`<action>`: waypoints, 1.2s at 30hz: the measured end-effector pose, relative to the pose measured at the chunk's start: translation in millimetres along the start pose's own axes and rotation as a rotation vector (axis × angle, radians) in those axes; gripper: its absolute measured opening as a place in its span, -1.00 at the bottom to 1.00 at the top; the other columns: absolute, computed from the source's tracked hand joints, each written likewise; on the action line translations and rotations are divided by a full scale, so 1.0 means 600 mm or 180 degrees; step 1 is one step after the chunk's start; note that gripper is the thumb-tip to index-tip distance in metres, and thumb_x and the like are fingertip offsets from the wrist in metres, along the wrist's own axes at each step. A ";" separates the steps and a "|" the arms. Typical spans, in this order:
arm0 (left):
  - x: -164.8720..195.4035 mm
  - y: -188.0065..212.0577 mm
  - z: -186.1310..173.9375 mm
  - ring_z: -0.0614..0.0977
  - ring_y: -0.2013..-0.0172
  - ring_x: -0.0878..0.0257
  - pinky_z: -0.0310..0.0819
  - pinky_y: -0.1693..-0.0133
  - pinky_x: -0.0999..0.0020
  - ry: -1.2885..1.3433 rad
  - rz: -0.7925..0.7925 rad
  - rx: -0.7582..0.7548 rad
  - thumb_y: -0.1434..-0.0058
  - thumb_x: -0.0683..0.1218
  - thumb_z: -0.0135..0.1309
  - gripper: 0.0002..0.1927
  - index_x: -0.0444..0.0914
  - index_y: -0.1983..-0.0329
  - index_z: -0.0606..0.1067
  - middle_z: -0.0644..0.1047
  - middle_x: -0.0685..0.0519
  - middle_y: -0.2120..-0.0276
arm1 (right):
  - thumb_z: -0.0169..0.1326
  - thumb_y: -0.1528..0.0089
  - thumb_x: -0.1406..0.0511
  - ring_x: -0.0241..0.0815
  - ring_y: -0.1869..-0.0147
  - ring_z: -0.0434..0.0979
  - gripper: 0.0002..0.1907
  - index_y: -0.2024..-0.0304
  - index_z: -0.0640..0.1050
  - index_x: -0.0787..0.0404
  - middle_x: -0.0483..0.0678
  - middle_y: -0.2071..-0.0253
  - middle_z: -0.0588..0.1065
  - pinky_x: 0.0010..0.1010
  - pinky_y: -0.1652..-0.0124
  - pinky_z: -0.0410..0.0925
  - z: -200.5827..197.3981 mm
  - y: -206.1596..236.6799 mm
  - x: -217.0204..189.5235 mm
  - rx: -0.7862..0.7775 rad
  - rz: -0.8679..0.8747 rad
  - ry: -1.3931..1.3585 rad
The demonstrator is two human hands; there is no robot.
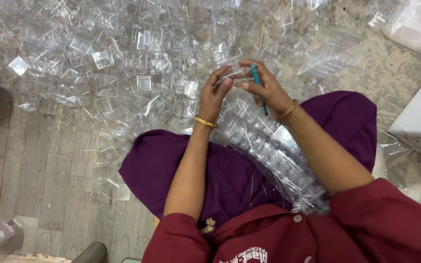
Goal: The person sits on the floor and unwraps clear plastic film from stacks of small transparent plastic boxes, pulling the film off by hand and cutting it with a utility knife. They set the removed film aside and stack the unwrapped boxes beside them.
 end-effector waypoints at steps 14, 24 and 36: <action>0.016 0.010 -0.007 0.55 -0.21 0.29 0.49 -0.18 0.41 -0.0249 0.0569 0.0287 -0.39 -0.18 0.20 -0.57 -0.34 -0.29 0.44 0.51 -0.05 -0.25 | 0.26 -0.29 0.28 -0.41 -0.06 0.56 -0.38 -0.34 0.31 0.14 0.00 -0.29 0.44 -0.67 0.46 0.26 -0.001 0.007 0.027 0.0303 -0.0502 -0.0282; 0.113 0.033 0.040 0.64 -0.14 0.23 0.63 -0.10 0.32 -0.2456 0.1622 0.0257 -0.35 -0.19 0.20 -0.64 -0.12 -0.20 0.59 0.60 0.03 -0.17 | 0.48 -0.23 0.20 -0.16 -0.20 0.56 -0.24 -0.36 0.36 0.12 0.03 -0.24 0.31 -0.31 -0.22 0.48 -0.070 0.032 -0.010 0.1553 -0.1000 0.2034; 0.097 0.023 -0.026 0.73 0.16 0.30 0.70 0.10 0.42 -0.1492 0.1061 0.0799 -0.45 -0.33 -0.05 -0.78 -0.31 -0.02 0.57 0.62 0.03 0.07 | 0.51 -0.14 0.18 0.16 -0.24 0.36 -0.35 -0.11 0.43 0.23 0.10 -0.15 0.39 -0.08 -0.25 0.34 -0.295 0.167 -0.223 0.1462 -0.1151 0.5219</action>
Point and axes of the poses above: each hand's wrist, its own y-axis away from the middle knuckle, its own z-axis out of the palm, x = y × z, the point moved 10 cm from there along -y, towards the middle knuckle
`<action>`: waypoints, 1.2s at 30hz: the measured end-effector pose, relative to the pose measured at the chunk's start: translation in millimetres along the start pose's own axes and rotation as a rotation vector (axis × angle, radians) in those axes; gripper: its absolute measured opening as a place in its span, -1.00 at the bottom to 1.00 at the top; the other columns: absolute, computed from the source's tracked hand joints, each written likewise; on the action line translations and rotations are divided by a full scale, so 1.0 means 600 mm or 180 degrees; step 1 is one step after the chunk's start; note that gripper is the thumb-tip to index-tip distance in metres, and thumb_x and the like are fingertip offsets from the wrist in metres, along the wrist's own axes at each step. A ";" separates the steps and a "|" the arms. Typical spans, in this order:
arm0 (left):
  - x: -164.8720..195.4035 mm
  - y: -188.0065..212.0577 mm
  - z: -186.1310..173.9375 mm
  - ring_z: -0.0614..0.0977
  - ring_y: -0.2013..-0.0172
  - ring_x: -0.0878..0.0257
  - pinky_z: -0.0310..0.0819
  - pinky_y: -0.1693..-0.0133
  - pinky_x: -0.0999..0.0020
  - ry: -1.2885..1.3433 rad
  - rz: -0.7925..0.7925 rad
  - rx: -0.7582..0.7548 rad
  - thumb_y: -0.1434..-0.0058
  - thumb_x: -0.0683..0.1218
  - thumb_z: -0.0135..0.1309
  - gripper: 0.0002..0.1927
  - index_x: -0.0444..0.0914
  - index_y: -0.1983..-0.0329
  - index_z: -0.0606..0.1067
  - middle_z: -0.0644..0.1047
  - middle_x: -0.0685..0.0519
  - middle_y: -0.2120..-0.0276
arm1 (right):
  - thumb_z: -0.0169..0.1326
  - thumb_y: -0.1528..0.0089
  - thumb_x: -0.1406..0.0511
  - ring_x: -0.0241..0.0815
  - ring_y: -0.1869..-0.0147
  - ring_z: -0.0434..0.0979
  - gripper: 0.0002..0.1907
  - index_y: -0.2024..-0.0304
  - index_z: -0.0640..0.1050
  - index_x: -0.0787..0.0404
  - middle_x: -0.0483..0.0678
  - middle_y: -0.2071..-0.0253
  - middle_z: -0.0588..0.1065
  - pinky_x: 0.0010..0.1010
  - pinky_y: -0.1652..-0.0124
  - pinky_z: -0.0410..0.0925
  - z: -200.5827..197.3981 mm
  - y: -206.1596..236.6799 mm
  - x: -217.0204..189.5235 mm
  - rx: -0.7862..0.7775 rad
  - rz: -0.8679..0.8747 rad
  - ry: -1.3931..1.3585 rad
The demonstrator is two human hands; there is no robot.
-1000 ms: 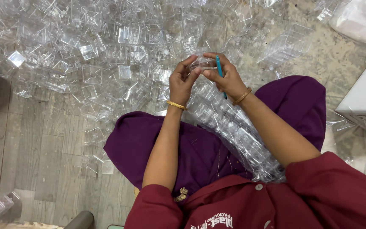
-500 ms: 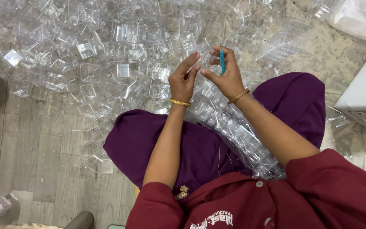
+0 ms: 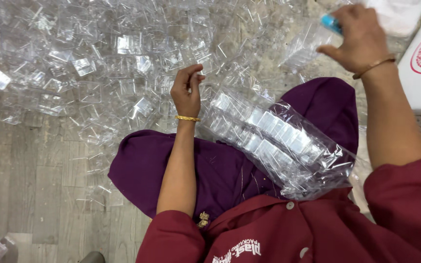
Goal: The person sits on the floor and unwraps clear plastic film from stacks of small transparent plastic boxes, pulling the film off by hand and cutting it with a utility knife. They set the removed film aside and stack the unwrapped boxes beside them.
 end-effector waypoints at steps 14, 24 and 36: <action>-0.029 -0.003 -0.047 0.56 -0.24 0.16 0.52 -0.22 0.27 -0.0331 0.0216 0.0473 0.02 -0.51 -0.34 -0.37 -0.29 0.00 0.55 0.37 0.03 -0.34 | 0.47 0.03 0.12 0.26 -0.27 0.35 -0.02 -0.42 0.40 0.07 0.05 -0.23 0.48 -0.01 -0.19 0.35 0.068 -0.054 -0.021 -0.0834 -0.0114 0.0468; -0.047 -0.009 -0.038 0.58 -0.16 0.16 0.65 -0.09 0.32 0.0164 -0.0140 0.0540 -0.47 -0.28 -0.23 -0.62 -0.24 -0.31 0.35 0.33 -0.01 -0.31 | 0.28 -0.45 0.01 0.04 -0.22 0.54 -0.46 -0.23 0.52 0.29 0.13 -0.16 0.53 -0.12 -0.24 0.40 0.142 -0.102 -0.182 0.0269 0.0289 -0.1371; -0.133 -0.001 0.011 0.44 -0.34 0.12 0.44 -0.25 0.22 0.1048 -0.1032 -0.0077 -0.54 -0.01 -0.13 -0.50 -0.18 -0.50 0.18 0.30 -0.04 -0.41 | 0.37 -0.01 -0.12 0.21 -0.21 0.53 0.08 -0.40 0.21 0.19 0.20 -0.17 0.49 -0.05 -0.14 0.39 0.273 -0.064 -0.340 -0.1051 0.0451 -0.2223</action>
Point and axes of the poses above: each hand's wrist, its own y-axis away from the middle knuckle, its own z-axis out of the palm, x = y × z, the point moved 10 cm from there along -y, towards the middle knuckle
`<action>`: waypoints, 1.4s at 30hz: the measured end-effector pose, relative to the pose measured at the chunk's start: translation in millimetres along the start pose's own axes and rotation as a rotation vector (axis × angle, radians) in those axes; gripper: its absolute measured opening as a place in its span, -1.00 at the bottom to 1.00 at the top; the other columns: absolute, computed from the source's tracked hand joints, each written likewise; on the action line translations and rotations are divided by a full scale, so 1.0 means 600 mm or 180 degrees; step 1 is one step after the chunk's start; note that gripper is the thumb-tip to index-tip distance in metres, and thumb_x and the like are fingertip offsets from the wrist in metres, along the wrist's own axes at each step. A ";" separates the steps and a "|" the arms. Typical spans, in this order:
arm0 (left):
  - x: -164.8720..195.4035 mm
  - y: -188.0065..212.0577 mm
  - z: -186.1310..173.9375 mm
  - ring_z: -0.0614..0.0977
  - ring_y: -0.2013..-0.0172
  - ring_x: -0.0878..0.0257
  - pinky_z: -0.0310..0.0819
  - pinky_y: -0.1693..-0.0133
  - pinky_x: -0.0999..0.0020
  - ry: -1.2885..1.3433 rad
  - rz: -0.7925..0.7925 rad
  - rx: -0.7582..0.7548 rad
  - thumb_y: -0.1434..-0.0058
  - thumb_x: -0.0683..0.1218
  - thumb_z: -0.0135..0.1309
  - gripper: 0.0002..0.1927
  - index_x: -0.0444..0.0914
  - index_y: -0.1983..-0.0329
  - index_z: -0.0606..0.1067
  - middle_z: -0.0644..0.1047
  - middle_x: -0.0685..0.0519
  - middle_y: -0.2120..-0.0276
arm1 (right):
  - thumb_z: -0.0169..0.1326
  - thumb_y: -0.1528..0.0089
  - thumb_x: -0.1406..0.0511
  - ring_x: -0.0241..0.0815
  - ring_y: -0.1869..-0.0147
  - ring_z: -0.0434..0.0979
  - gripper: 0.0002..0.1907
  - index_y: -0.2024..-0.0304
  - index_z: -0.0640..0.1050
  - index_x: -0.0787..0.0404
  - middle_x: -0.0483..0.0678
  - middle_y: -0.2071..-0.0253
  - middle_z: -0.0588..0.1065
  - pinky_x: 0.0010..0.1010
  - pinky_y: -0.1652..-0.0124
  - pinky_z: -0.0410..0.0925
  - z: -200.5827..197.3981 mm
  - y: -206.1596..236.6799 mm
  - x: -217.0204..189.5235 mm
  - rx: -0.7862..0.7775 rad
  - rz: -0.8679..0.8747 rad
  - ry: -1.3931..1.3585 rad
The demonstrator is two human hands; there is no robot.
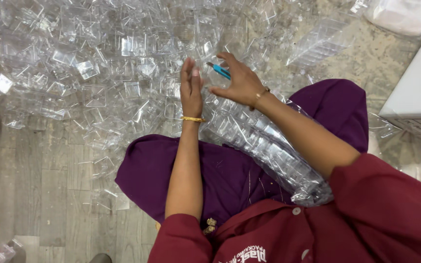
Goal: The person sits on the floor and unwraps clear plastic film from stacks of small transparent plastic boxes, pulling the film off by hand and cutting it with a utility knife. They set the removed film aside and stack the unwrapped boxes beside them.
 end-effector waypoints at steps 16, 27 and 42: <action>-0.017 0.040 0.072 0.65 -0.01 0.14 0.57 -0.14 0.21 0.1646 -0.0674 -0.0720 -0.52 -0.04 -0.05 -0.75 -0.34 0.01 0.46 0.58 -0.14 -0.01 | 0.35 -0.19 0.25 -0.10 -0.22 0.58 -0.41 -0.23 0.46 0.18 -0.01 -0.26 0.42 -0.30 -0.17 0.51 -0.025 0.083 -0.014 -0.0009 -0.0082 -0.2572; 0.025 0.028 0.034 0.63 0.07 0.30 0.61 0.08 0.42 0.0590 0.0004 -0.0108 -0.34 -0.20 0.14 -0.72 -0.28 -0.09 0.43 0.54 0.03 -0.03 | 0.33 -0.19 0.13 -0.53 0.42 0.33 -0.40 -0.26 0.53 0.11 -0.07 -0.06 0.49 -0.66 0.53 0.18 -0.037 0.098 0.017 0.0101 0.0605 -0.2364; 0.047 0.029 0.049 0.66 0.11 0.38 0.58 0.06 0.50 -0.0129 0.0180 -0.0454 -0.36 -0.24 0.14 -0.77 -0.29 -0.07 0.61 0.66 0.01 0.04 | 0.29 -0.21 0.16 -0.51 0.31 0.51 -0.39 -0.27 0.49 0.21 0.02 -0.07 0.52 -0.67 0.57 0.15 -0.039 0.110 0.024 -0.0157 0.0876 -0.3015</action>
Point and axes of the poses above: each hand's wrist, its own y-axis away from the middle knuckle, its own z-axis out of the palm, x = y × z, the point moved 10 cm from there along -y, towards the middle knuckle
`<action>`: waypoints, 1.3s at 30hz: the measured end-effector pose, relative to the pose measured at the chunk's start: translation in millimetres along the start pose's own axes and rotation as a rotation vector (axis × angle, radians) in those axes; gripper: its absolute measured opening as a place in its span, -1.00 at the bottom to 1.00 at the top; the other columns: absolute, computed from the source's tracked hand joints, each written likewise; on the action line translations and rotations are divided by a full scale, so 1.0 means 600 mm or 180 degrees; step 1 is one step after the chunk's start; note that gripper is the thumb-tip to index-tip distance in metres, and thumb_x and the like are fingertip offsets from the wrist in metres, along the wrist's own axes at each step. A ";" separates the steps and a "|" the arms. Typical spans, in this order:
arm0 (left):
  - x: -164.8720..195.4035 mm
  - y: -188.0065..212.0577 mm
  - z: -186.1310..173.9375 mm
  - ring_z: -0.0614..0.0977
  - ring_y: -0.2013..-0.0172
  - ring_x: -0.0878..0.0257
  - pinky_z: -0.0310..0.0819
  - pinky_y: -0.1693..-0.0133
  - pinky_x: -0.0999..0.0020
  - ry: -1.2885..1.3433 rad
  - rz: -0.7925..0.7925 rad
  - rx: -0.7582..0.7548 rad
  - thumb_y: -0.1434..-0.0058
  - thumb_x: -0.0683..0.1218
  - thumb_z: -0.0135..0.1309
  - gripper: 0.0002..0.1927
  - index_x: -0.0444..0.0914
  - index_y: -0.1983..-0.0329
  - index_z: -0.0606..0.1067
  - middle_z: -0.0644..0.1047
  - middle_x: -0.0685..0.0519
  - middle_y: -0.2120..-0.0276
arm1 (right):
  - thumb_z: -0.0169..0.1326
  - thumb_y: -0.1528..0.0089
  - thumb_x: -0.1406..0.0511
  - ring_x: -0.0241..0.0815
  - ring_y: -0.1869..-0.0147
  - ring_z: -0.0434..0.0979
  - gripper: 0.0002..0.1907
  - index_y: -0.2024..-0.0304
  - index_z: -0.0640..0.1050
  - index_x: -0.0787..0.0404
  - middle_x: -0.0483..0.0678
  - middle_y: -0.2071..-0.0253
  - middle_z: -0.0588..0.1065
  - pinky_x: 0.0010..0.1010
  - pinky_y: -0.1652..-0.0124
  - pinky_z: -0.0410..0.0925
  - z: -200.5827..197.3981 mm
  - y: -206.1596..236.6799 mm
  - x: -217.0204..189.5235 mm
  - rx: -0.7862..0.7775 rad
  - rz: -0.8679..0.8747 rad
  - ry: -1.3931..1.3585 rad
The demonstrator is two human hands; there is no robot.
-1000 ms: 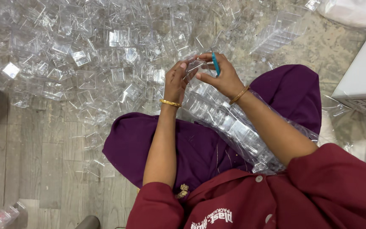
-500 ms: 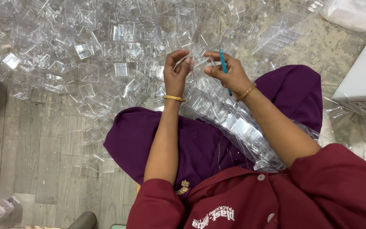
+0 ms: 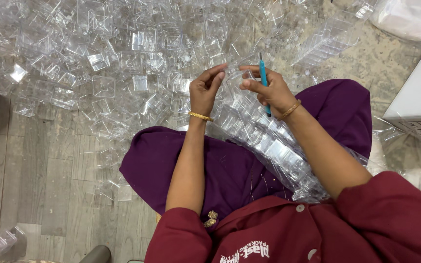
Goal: The person sits on the floor and unwraps clear plastic film from stacks of small transparent plastic boxes, pulling the film off by hand and cutting it with a utility knife. They set the removed film aside and stack the unwrapped boxes beside them.
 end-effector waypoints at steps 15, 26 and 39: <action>0.053 0.020 0.048 0.67 0.15 0.31 0.62 0.09 0.45 -0.1117 0.0454 -0.0543 -0.27 -0.34 0.07 -0.50 -0.21 -0.29 0.46 0.61 -0.02 0.00 | -0.01 -0.27 -0.15 -0.15 0.26 0.69 -0.28 -0.07 0.52 0.37 0.11 0.06 0.56 -0.68 0.69 0.07 -0.032 -0.010 0.042 0.0230 0.0917 -0.0267; -0.073 0.002 -0.007 0.59 0.37 0.46 0.49 0.32 0.60 0.0717 -0.0813 0.0202 -0.41 -0.04 0.12 -0.71 -0.35 0.00 0.64 0.65 0.07 0.28 | -0.14 -0.34 -0.12 0.05 0.40 0.56 -0.43 0.06 0.58 0.19 0.03 0.52 0.49 -0.11 0.35 0.36 -0.026 -0.012 -0.021 0.0414 -0.0476 0.3564; -0.068 0.010 0.014 0.59 0.49 0.48 0.52 0.38 0.63 0.1144 -0.1128 0.0026 -0.40 -0.12 0.09 -0.74 -0.39 -0.02 0.62 0.63 0.04 0.42 | -0.12 -0.31 -0.30 0.17 0.40 0.57 -0.24 0.41 0.47 0.25 0.06 0.58 0.48 0.00 0.33 0.41 0.025 -0.004 -0.026 0.0260 -0.0636 0.4013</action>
Point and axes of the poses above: each hand's wrist, its own y-axis away from the middle knuckle, its own z-axis out of the palm, x = y × z, the point moved 10 cm from there along -y, towards the middle knuckle
